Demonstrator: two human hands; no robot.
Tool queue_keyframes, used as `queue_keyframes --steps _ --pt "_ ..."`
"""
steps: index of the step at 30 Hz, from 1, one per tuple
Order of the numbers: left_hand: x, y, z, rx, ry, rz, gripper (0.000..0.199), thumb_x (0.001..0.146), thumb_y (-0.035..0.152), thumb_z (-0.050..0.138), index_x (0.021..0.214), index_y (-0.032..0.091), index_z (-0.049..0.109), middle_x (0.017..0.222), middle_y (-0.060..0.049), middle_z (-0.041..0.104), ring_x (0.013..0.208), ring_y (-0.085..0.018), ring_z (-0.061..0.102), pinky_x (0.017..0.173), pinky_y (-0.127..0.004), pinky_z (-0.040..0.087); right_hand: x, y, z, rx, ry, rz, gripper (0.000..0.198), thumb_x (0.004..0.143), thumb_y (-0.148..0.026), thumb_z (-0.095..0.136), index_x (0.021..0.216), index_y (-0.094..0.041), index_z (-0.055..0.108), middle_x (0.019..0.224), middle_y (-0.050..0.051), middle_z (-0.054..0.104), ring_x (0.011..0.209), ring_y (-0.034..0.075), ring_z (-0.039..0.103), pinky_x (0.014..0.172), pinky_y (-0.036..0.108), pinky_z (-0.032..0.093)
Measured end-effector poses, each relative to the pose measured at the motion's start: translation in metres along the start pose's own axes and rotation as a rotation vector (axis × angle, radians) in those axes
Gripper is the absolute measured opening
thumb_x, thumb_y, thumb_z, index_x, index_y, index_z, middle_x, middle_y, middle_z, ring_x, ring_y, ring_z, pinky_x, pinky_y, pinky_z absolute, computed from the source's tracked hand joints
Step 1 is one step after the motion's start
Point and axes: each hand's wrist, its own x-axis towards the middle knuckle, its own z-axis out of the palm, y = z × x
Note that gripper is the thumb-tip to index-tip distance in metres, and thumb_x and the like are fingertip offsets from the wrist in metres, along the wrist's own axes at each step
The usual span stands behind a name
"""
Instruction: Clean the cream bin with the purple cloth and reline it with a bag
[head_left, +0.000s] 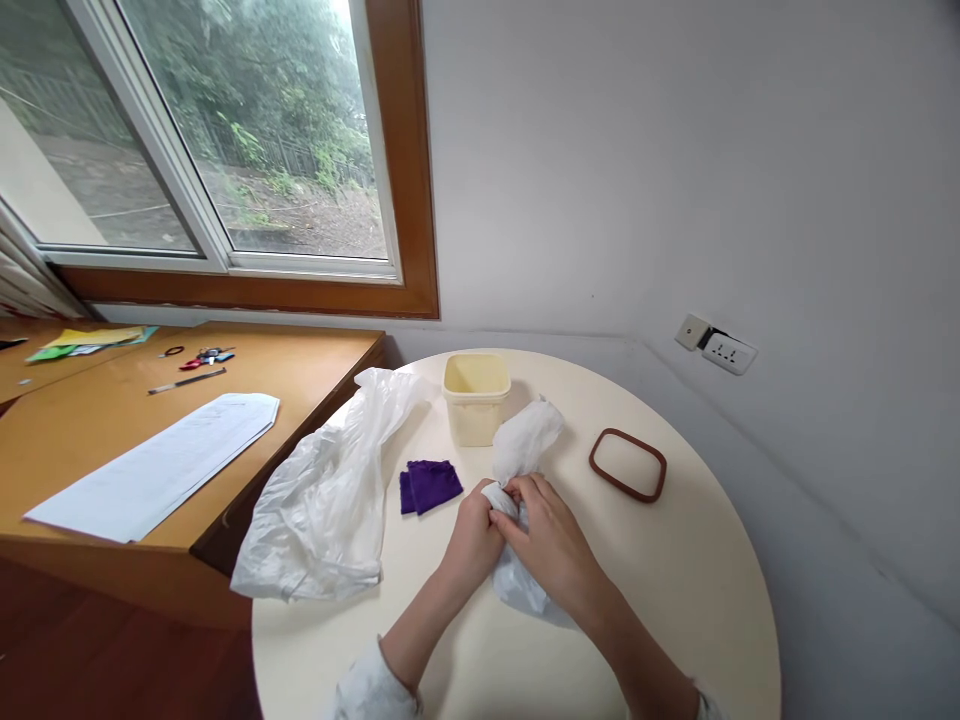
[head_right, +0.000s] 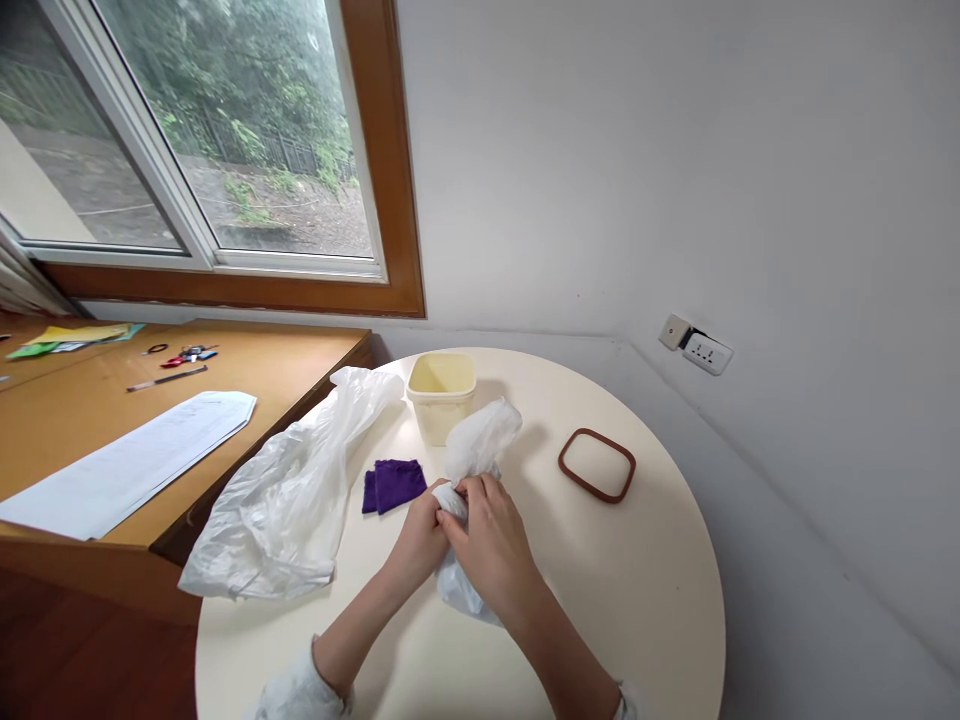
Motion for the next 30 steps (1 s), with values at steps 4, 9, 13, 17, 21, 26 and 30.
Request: queue_keyframes --steps 4,9,13,17,21,26,30 --pt "-0.004 0.006 0.001 0.115 -0.037 0.039 0.020 0.063 0.003 0.042 0.071 0.016 0.055 0.076 -0.001 0.056 0.069 -0.015 0.052 0.061 -0.024 0.037 0.002 -0.001 0.000 -0.071 0.010 0.019 0.006 0.074 -0.016 0.049 0.076 -0.020 0.054 0.084 0.006 0.057 0.078 0.021 0.055 0.068 0.034 0.044" --pt "-0.006 0.007 0.001 0.190 -0.097 0.050 0.019 0.064 0.001 0.040 0.066 0.017 0.051 0.075 -0.002 0.053 0.068 -0.015 0.051 0.060 -0.024 0.036 0.004 0.006 0.004 -0.155 0.075 0.007 0.010 0.068 -0.013 0.047 0.062 -0.021 0.043 0.072 0.002 0.053 0.065 0.017 0.049 0.059 0.029 0.039" --pt "-0.007 0.003 0.001 0.297 -0.065 0.091 0.021 0.069 0.004 0.042 0.055 0.018 0.049 0.072 -0.002 0.050 0.064 -0.014 0.047 0.057 -0.026 0.032 0.003 0.014 0.006 -0.141 0.158 -0.003 0.010 0.070 -0.014 0.045 0.063 -0.021 0.042 0.068 0.000 0.050 0.060 0.014 0.047 0.057 0.027 0.038" --pt "-0.006 0.003 0.002 0.258 -0.009 0.125 0.018 0.071 0.007 0.046 0.060 0.018 0.055 0.080 -0.004 0.052 0.070 -0.015 0.048 0.060 -0.026 0.035 0.002 0.018 0.008 -0.066 0.234 -0.025 0.007 0.071 -0.015 0.044 0.067 -0.021 0.043 0.069 0.000 0.051 0.061 0.014 0.049 0.056 0.026 0.039" --pt "-0.004 0.010 0.000 0.112 0.051 0.107 0.010 0.072 0.012 0.055 0.064 0.017 0.058 0.087 -0.004 0.050 0.080 -0.017 0.049 0.071 -0.027 0.038 0.003 0.021 0.005 0.078 0.245 0.014 0.005 0.071 -0.017 0.044 0.069 -0.021 0.045 0.069 -0.001 0.053 0.062 0.014 0.052 0.057 0.025 0.041" --pt "-0.003 0.011 -0.003 -0.279 -0.064 0.026 0.008 0.072 0.024 0.064 0.070 0.016 0.063 0.092 -0.005 0.045 0.093 -0.019 0.048 0.082 -0.028 0.038 0.007 0.024 -0.009 0.490 0.081 0.109 0.017 0.073 -0.017 0.045 0.087 -0.020 0.053 0.080 0.001 0.063 0.073 0.015 0.060 0.066 0.026 0.046" --pt "-0.002 0.008 -0.004 -0.577 -0.222 -0.057 0.017 0.071 0.031 0.067 0.070 0.016 0.059 0.100 -0.006 0.048 0.096 -0.020 0.049 0.080 -0.028 0.040 0.012 0.032 -0.014 0.606 -0.044 0.092 0.017 0.071 -0.016 0.045 0.082 -0.017 0.058 0.074 0.001 0.063 0.070 0.015 0.059 0.064 0.024 0.046"
